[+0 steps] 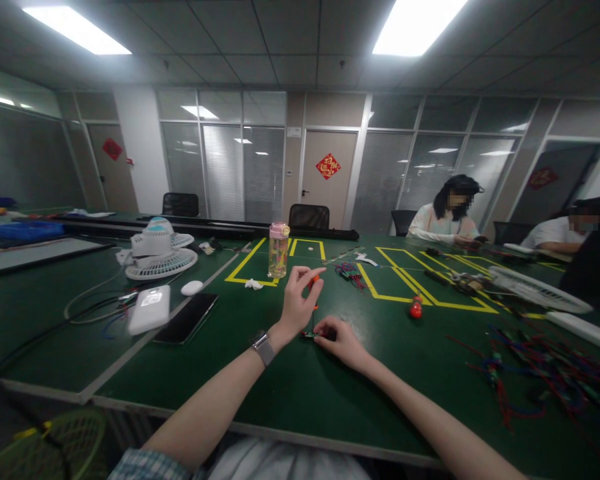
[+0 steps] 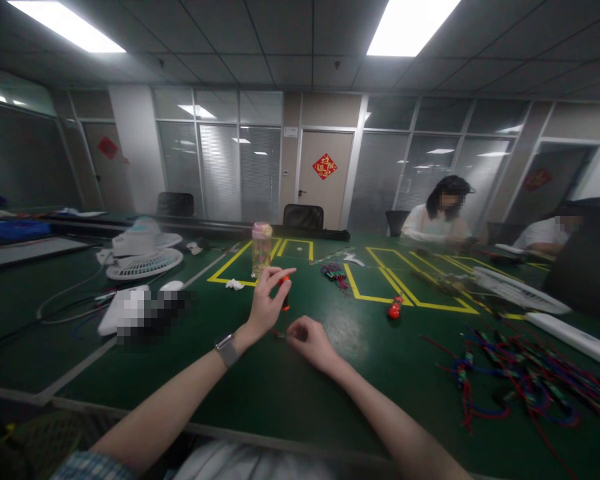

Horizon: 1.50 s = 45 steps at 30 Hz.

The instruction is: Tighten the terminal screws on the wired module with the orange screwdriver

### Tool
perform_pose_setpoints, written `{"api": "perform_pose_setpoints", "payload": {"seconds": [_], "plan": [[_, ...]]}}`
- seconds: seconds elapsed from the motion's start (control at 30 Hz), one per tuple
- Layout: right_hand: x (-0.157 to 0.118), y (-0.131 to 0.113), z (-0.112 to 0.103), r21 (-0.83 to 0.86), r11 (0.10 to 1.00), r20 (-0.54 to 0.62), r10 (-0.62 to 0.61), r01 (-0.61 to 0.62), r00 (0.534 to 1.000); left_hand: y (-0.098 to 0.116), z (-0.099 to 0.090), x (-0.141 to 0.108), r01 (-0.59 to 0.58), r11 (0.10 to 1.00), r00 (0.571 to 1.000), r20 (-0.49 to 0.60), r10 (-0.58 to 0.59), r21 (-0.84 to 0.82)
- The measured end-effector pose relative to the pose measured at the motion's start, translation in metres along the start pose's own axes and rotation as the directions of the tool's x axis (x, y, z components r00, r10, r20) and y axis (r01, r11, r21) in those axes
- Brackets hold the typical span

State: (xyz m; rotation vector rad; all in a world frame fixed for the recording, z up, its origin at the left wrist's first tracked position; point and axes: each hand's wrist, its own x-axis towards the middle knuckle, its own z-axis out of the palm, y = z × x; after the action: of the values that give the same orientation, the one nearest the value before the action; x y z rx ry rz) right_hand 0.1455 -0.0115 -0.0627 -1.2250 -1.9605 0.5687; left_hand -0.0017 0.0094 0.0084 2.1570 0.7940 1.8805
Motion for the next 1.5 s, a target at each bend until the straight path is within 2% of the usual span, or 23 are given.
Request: {"api": "perform_pose_setpoints", "payload": {"seconds": [0.1, 0.2, 0.43, 0.67, 0.9, 1.1, 1.3, 1.5], "plan": [[-0.0002, -0.0002, 0.0001, 0.012, 1.0, -0.004, 0.001, -0.001, 1.0, -0.0005, -0.0005, -0.0001, 0.017, 0.998, 0.999, 0.03, -0.016, -0.056], [-0.0007, -0.0022, -0.0005, 0.012, 1.0, -0.005, 0.003, -0.003, 1.0, -0.0023, 0.0007, -0.0001, 0.031, 0.997, 1.0, 0.003, -0.031, -0.066], [-0.0007, -0.0038, -0.0009, 0.014, 1.0, 0.0, 0.017, -0.017, 1.0, -0.0003, 0.0007, 0.0001, 0.001, 0.999, 0.999, -0.045, 0.001, 0.046], [-0.0001, 0.0011, 0.0012, 0.013, 1.0, -0.002, 0.001, -0.001, 1.0, -0.0021, 0.0007, 0.0005, 0.011, 0.999, 1.0, 0.023, -0.01, -0.05], [-0.0009, -0.0021, -0.0003, 0.016, 1.0, 0.004, 0.01, -0.01, 1.0, -0.0027, -0.0007, 0.0019, 0.009, 0.998, 0.999, -0.043, -0.007, 0.056], [-0.001, -0.0024, -0.0008, 0.015, 1.0, 0.003, 0.006, -0.006, 1.0, -0.0029, -0.0024, 0.0032, 0.008, 1.0, 1.0, 0.015, -0.008, -0.022], [-0.0004, -0.0015, -0.0004, -0.005, 1.0, -0.006, -0.001, 0.001, 1.0, -0.0002, -0.0018, 0.0019, 0.001, 1.0, 1.0, -0.004, -0.001, 0.02], [0.0004, -0.0014, 0.0, -0.016, 1.0, -0.004, -0.009, 0.009, 1.0, -0.0019, -0.0007, 0.0007, 0.012, 0.998, 0.997, 0.078, -0.008, -0.055]]}}
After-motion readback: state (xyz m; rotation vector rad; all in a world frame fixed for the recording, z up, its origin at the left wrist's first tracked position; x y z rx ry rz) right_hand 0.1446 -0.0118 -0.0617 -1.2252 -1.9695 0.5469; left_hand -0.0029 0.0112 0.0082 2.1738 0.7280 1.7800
